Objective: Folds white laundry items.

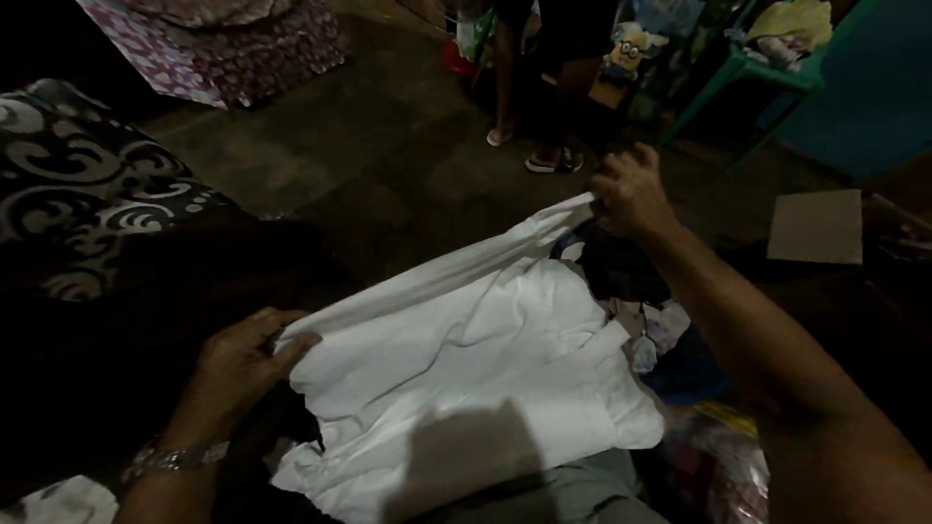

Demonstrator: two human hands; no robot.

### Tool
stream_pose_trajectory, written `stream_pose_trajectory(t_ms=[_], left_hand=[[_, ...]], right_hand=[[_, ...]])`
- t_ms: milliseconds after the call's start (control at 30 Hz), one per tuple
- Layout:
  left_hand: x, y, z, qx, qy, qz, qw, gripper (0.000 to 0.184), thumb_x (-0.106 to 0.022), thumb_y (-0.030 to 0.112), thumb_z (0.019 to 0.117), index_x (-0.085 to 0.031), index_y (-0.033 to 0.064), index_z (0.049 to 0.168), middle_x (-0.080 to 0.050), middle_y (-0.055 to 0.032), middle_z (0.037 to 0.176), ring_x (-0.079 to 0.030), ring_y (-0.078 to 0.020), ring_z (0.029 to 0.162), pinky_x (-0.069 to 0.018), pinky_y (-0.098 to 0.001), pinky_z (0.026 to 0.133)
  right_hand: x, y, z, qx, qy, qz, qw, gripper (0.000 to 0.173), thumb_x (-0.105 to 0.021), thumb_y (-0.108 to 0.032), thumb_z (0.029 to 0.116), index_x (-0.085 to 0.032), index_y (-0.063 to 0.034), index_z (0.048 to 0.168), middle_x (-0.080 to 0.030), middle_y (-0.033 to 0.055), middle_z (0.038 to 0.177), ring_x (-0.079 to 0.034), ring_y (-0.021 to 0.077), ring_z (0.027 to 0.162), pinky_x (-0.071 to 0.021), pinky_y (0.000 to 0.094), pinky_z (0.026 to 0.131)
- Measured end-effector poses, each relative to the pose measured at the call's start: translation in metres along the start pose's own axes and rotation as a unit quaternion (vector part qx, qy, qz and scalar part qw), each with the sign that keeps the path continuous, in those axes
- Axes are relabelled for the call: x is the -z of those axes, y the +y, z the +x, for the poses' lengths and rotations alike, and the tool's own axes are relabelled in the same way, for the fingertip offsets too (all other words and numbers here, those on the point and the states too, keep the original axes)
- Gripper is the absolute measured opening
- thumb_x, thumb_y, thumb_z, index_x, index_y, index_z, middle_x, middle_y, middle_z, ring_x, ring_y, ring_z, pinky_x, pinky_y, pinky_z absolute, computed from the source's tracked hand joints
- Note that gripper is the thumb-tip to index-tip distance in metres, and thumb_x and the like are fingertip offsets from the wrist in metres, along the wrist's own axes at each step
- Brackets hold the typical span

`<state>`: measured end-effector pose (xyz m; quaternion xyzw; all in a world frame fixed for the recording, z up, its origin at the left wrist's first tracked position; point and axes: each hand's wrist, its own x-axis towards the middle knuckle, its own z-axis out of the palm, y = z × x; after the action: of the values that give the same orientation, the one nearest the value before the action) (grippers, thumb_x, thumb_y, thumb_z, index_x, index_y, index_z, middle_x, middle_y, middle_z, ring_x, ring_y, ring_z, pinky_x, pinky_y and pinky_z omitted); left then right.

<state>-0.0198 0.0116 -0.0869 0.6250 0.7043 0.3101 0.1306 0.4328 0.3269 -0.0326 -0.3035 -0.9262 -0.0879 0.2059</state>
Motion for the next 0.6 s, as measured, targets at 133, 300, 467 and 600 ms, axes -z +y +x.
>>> stream_pose_trajectory(t_ms=[133, 300, 467, 600], left_hand=[[0.009, 0.007, -0.016, -0.022, 0.096, 0.124, 0.987, 0.036, -0.059, 0.026, 0.0981, -0.069, -0.0075, 0.106, -0.068, -0.0262, 0.098, -0.067, -0.0396, 0.087, -0.0534, -0.0574, 0.080], [-0.024, -0.006, -0.057, -0.053, -0.019, 0.199, 0.978, 0.027, -0.068, 0.014, 0.0852, -0.070, -0.0089, 0.099, -0.067, -0.0324, 0.096, -0.063, -0.0575, 0.093, -0.0417, -0.0758, 0.087], [-0.046, -0.010, -0.086, -0.043, -0.008, 0.146, 0.988, 0.026, -0.064, 0.017, 0.0807, -0.065, -0.0080, 0.087, -0.067, -0.0292, 0.093, -0.062, -0.0539, 0.091, -0.0402, -0.0725, 0.087], [-0.041, -0.002, -0.099, -0.039, 0.044, 0.118, 0.991, 0.023, -0.057, 0.011, 0.0846, -0.063, -0.0104, 0.092, -0.065, -0.0304, 0.098, -0.063, -0.0500, 0.093, -0.0502, -0.0631, 0.084]], right_hand=[[0.038, -0.009, -0.028, 0.011, 0.166, -0.064, 0.984, 0.008, -0.064, -0.008, 0.0919, -0.069, -0.0037, 0.097, -0.072, 0.0185, 0.107, -0.064, 0.0407, 0.115, -0.0343, 0.0682, 0.108], [0.018, -0.036, -0.137, -0.032, -0.037, 0.002, 0.999, 0.013, -0.073, -0.006, 0.0862, -0.077, -0.0043, 0.098, -0.070, 0.0230, 0.100, -0.064, 0.0472, 0.105, -0.0384, 0.0724, 0.101], [-0.014, -0.059, -0.209, -0.080, -0.097, 0.042, 0.991, 0.018, -0.073, -0.003, 0.0820, -0.075, -0.0034, 0.100, -0.071, 0.0206, 0.099, -0.070, 0.0421, 0.094, -0.0480, 0.0669, 0.094], [-0.002, -0.069, -0.210, -0.147, -0.034, 0.044, 0.988, 0.019, -0.068, 0.001, 0.0838, -0.074, -0.0018, 0.101, -0.070, 0.0230, 0.100, -0.068, 0.0436, 0.094, -0.0491, 0.0651, 0.092]])
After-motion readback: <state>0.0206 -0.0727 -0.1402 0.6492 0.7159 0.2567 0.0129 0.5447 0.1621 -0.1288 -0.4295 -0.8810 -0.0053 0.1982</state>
